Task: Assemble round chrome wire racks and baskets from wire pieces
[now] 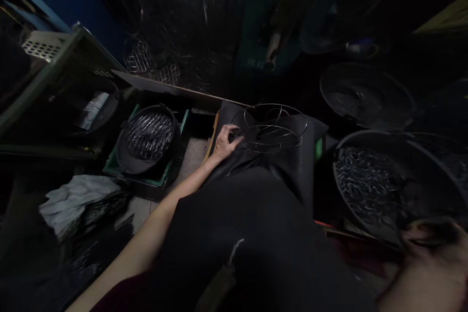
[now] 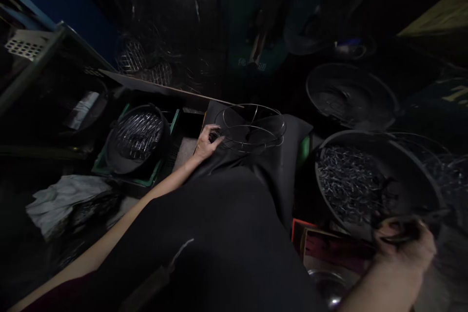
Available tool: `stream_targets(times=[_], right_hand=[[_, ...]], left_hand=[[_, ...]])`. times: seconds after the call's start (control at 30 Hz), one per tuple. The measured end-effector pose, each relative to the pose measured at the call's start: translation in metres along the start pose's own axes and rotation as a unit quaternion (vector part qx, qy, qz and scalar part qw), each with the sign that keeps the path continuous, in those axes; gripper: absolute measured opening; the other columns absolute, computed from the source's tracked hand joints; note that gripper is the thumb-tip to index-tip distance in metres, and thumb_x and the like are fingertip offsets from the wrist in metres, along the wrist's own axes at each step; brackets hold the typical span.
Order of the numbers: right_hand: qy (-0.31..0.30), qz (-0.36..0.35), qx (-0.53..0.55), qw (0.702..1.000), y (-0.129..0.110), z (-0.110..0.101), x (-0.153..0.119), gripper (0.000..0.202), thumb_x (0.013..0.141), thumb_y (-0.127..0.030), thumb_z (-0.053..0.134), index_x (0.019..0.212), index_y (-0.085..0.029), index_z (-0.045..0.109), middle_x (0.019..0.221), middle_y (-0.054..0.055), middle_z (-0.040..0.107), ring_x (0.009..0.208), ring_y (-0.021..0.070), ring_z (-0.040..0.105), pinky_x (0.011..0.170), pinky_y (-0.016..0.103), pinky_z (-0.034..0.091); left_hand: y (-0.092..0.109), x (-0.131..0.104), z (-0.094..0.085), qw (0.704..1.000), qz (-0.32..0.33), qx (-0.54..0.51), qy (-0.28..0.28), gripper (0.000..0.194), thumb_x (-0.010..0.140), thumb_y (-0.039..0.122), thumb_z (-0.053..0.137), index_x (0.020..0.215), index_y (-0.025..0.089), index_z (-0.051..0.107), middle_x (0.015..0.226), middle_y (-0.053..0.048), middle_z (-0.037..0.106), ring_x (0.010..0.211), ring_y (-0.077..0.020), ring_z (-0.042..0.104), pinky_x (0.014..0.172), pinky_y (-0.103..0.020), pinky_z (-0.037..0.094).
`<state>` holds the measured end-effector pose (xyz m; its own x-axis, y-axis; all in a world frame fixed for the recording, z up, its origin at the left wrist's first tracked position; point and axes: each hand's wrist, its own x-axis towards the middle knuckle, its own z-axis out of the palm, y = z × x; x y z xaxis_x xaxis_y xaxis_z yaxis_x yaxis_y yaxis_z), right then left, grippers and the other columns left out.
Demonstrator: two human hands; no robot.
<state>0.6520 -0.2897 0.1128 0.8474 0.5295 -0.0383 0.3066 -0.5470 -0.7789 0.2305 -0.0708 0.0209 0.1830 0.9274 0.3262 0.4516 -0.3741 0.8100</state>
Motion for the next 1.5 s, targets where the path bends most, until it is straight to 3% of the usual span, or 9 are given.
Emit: stream_targets(times=[0.1, 0.2, 0.37, 0.5, 0.6, 0.77, 0.93, 1.13, 1.5], right_hand=[[-0.011, 0.142, 0.143, 0.979, -0.009, 0.027, -0.02, 0.021, 0.062, -0.044, 0.048, 0.075, -0.032, 0.059, 0.096, 0.013, 0.067, 0.093, 0.0358, 0.063, 0.059, 0.053, 0.046], [-0.115, 0.164, 0.184, 0.962, -0.024, 0.052, -0.048, 0.014, 0.066, -0.04, 0.052, 0.073, -0.029, 0.058, 0.092, 0.014, 0.066, 0.099, 0.0366, 0.062, 0.068, 0.056, 0.05], [-0.239, 0.223, 0.304, 0.895, -0.052, 0.084, -0.106, 0.012, 0.073, -0.041, 0.058, 0.072, -0.029, 0.06, 0.097, 0.008, 0.069, 0.112, 0.03, 0.059, 0.087, 0.047, 0.051], [-0.36, 0.287, 0.308, 0.832, -0.064, 0.096, -0.146, 0.023, 0.064, -0.043, 0.066, 0.081, -0.028, 0.064, 0.091, 0.006, 0.071, 0.092, 0.0295, 0.066, 0.077, 0.046, 0.055], [-0.366, 0.314, 0.308, 0.82, -0.067, 0.093, -0.151, 0.037, 0.058, -0.041, 0.073, 0.092, -0.03, 0.064, 0.087, 0.002, 0.07, 0.078, 0.0241, 0.067, 0.064, 0.037, 0.056], [-0.347, 0.149, 0.286, 0.881, -0.077, 0.086, -0.115, 0.035, 0.061, -0.044, 0.078, 0.088, -0.03, 0.059, 0.083, -0.003, 0.063, 0.068, 0.015, 0.058, 0.055, 0.024, 0.048], [-0.374, -0.028, 0.105, 0.921, -0.094, 0.094, -0.089, 0.038, 0.062, -0.055, 0.077, 0.077, -0.024, 0.06, 0.082, 0.0, 0.061, 0.081, 0.0204, 0.058, 0.077, 0.034, 0.05], [-0.345, -0.055, 0.043, 0.936, -0.096, 0.109, -0.085, 0.051, 0.056, -0.065, 0.075, 0.087, -0.025, 0.069, 0.103, 0.005, 0.063, 0.1, 0.0286, 0.059, 0.097, 0.046, 0.043], [-0.375, -0.113, 0.006, 0.92, -0.106, 0.113, -0.082, 0.046, 0.07, -0.066, 0.062, 0.085, -0.023, 0.064, 0.091, 0.005, 0.063, 0.09, 0.0251, 0.058, 0.081, 0.039, 0.047]], left_hand=[[0.01, 0.005, -0.012, 0.995, 0.028, 0.064, 0.064, 0.036, 0.085, 0.043, 0.061, 0.108, 0.016, 0.054, 0.108, -0.009, 0.059, 0.085, -0.0131, 0.059, 0.075, -0.027, 0.049], [0.033, 0.024, -0.029, 0.987, 0.09, 0.105, 0.087, 0.036, 0.088, 0.045, 0.056, 0.109, 0.016, 0.054, 0.107, -0.009, 0.061, 0.099, -0.0179, 0.057, 0.083, -0.031, 0.047], [0.076, 0.072, -0.041, 0.977, 0.165, 0.133, -0.027, 0.041, 0.093, 0.047, 0.045, 0.119, 0.017, 0.055, 0.116, -0.01, 0.062, 0.11, -0.0204, 0.055, 0.095, -0.035, 0.041], [0.09, 0.101, -0.038, 0.96, 0.168, 0.188, -0.122, 0.045, 0.095, 0.049, 0.039, 0.124, 0.019, 0.056, 0.119, -0.009, 0.063, 0.111, -0.021, 0.055, 0.096, -0.037, 0.039], [0.092, 0.112, -0.035, 0.948, 0.16, 0.223, -0.163, 0.046, 0.095, 0.05, 0.038, 0.126, 0.021, 0.056, 0.12, -0.008, 0.065, 0.111, -0.0211, 0.054, 0.096, -0.038, 0.038], [0.094, 0.115, -0.035, 0.939, 0.159, 0.239, -0.192, 0.051, 0.093, 0.055, 0.039, 0.13, 0.022, 0.053, 0.122, -0.009, 0.064, 0.112, -0.0229, 0.054, 0.097, -0.04, 0.036], [0.092, 0.107, -0.037, 0.943, 0.176, 0.217, -0.183, 0.071, 0.082, 0.067, 0.049, 0.137, 0.022, 0.043, 0.13, -0.012, 0.058, 0.115, -0.0262, 0.053, 0.099, -0.042, 0.036], [0.09, 0.095, -0.043, 0.943, 0.192, 0.234, -0.139, 0.063, 0.081, 0.067, 0.051, 0.125, 0.022, 0.05, 0.13, -0.013, 0.056, 0.12, -0.0295, 0.049, 0.1, -0.046, 0.035], [0.132, 0.058, -0.015, 0.917, 0.286, 0.224, -0.166, 0.029, 0.097, 0.038, 0.039, 0.109, 0.03, 0.064, 0.112, -0.002, 0.068, 0.111, -0.0221, 0.057, 0.097, -0.044, 0.037]])
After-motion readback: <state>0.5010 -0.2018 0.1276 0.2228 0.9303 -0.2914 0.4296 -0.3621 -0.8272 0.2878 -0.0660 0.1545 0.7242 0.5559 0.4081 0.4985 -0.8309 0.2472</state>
